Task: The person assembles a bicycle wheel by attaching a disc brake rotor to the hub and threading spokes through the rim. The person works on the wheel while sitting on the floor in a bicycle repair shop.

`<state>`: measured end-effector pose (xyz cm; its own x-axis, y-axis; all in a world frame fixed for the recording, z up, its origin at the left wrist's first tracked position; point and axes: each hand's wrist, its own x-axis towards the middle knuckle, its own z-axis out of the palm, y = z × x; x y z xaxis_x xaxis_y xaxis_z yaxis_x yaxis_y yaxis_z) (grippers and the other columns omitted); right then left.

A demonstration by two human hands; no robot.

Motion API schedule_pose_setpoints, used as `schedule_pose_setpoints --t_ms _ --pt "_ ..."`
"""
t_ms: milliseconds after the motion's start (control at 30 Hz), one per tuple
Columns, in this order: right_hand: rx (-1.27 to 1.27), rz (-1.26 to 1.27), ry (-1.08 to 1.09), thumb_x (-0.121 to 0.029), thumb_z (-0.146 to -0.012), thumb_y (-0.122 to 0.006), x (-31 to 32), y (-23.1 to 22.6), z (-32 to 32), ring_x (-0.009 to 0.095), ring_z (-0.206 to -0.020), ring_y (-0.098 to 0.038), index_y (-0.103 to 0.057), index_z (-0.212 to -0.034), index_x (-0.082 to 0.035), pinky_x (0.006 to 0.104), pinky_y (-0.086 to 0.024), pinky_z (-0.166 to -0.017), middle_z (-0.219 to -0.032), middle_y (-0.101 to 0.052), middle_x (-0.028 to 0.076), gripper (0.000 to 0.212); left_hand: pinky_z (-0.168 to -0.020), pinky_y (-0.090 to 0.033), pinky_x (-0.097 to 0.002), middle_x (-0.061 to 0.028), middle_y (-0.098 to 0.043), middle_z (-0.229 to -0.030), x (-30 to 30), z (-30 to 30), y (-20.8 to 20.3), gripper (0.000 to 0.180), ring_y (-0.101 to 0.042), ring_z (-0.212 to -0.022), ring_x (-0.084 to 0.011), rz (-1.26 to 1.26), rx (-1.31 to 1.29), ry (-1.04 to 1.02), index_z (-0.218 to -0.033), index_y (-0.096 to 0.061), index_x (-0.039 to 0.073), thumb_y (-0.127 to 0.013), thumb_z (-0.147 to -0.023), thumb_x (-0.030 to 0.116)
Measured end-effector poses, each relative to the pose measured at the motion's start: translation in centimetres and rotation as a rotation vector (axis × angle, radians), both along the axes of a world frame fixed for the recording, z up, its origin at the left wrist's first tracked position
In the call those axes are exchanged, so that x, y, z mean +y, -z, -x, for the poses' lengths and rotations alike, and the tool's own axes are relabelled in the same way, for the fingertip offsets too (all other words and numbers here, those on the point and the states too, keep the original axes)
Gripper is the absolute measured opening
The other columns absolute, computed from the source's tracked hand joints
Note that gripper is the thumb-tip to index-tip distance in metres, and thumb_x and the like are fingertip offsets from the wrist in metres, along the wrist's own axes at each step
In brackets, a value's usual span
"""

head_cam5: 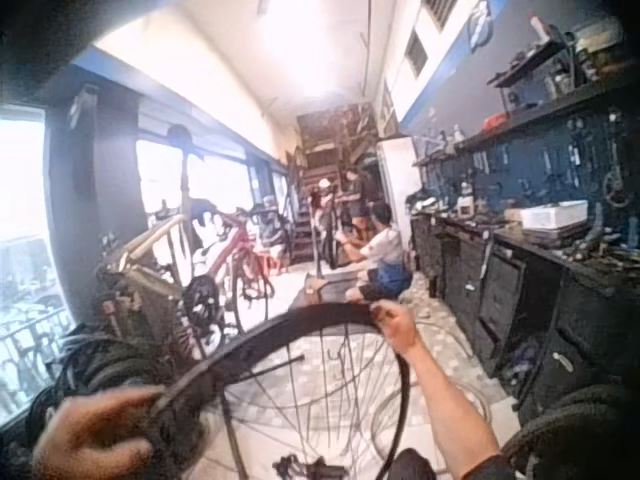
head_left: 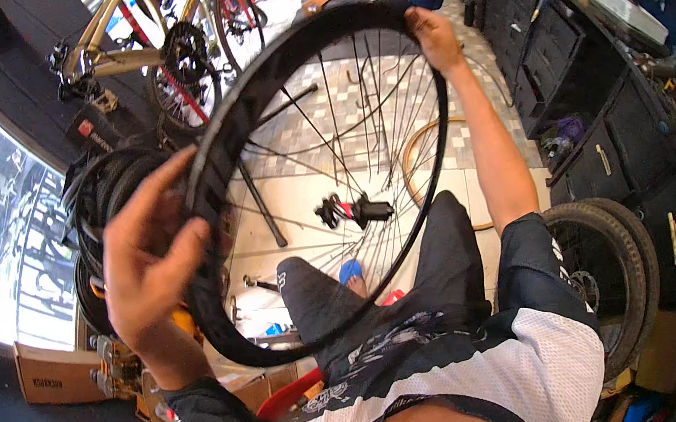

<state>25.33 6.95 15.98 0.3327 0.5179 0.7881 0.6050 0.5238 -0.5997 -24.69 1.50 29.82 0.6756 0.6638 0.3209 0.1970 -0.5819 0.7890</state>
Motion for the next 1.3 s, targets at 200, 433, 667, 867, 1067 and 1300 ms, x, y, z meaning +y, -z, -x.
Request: schedule_pose_setpoints --t_ms 200,433,667,867,1067,1300 --pt "-0.134 0.054 0.301 -0.064 -0.096 -0.064 -6.0 -6.4 -0.2 0.007 -0.064 -0.052 -0.071 -0.084 -0.004 0.0271 -0.043 -0.059 -0.066 -0.058 -0.002 0.062 -0.091 -0.056 -0.0301 -0.0124 -0.069 -0.119 8.5 0.8 -1.7 0.048 -0.067 -0.103 -0.0159 -0.291 -0.139 -0.080 -0.140 -0.058 -0.004 -0.059 -0.092 0.006" --pt "-0.112 0.187 0.412 -0.069 -0.095 -0.060 -11.7 -8.8 5.1 0.008 -0.064 -0.039 -0.065 -0.079 -0.004 0.0269 -0.033 -0.059 -0.064 -0.045 -0.006 0.067 -0.090 -0.055 -0.0303 -0.0121 -0.071 -0.118 15.4 -0.3 -0.3 0.044 -0.068 -0.100 -0.0161 -0.115 -0.218 -0.098 -0.132 -0.062 -0.006 -0.057 -0.090 0.005" --pt "-0.108 0.196 0.437 -0.069 -0.095 -0.060 -12.2 -7.6 5.2 0.008 -0.064 -0.039 -0.063 -0.079 -0.003 0.0276 -0.035 -0.059 -0.064 -0.046 -0.005 0.069 -0.087 -0.052 -0.0262 -0.0066 -0.071 -0.108 17.2 -1.7 2.2 0.041 -0.066 -0.091 -0.0125 0.030 -0.273 -0.058 -0.127 -0.065 -0.005 -0.056 -0.089 0.007" --pt "-0.160 0.220 0.517 -0.078 -0.091 -0.057 -12.4 -10.6 6.7 0.010 -0.060 -0.041 -0.065 -0.077 -0.003 0.0295 -0.036 -0.057 -0.057 -0.043 -0.001 0.077 -0.087 -0.051 -0.0262 -0.0060 -0.071 -0.107 15.5 -0.9 2.1 0.040 -0.065 -0.091 -0.0120 -0.131 -0.306 -0.189 -0.125 -0.066 -0.005 -0.055 -0.088 0.007" --pt "-0.175 0.271 0.543 -0.082 -0.086 -0.057 -11.0 -7.5 8.1 0.027 -0.062 -0.064 -0.072 -0.078 -0.006 0.0389 -0.049 -0.061 -0.064 -0.065 0.009 0.079 -0.095 -0.051 -0.0326 -0.0121 -0.069 -0.115 10.2 -2.9 7.9 0.031 -0.066 -0.102 -0.0194 -0.613 -0.372 -0.649 -0.121 -0.069 0.000 -0.062 -0.091 0.001" --pt "-0.141 0.311 0.567 -0.082 -0.086 -0.058 -11.1 -6.8 8.5 0.026 -0.063 -0.064 -0.072 -0.081 -0.007 0.0383 -0.049 -0.063 -0.065 -0.065 0.009 0.077 -0.085 -0.056 -0.0300 -0.0089 -0.066 -0.113 2.5 -10.2 16.7 0.032 -0.067 -0.104 -0.0164 -0.263 -0.351 -0.437 -0.123 -0.065 0.001 -0.071 -0.092 0.001"
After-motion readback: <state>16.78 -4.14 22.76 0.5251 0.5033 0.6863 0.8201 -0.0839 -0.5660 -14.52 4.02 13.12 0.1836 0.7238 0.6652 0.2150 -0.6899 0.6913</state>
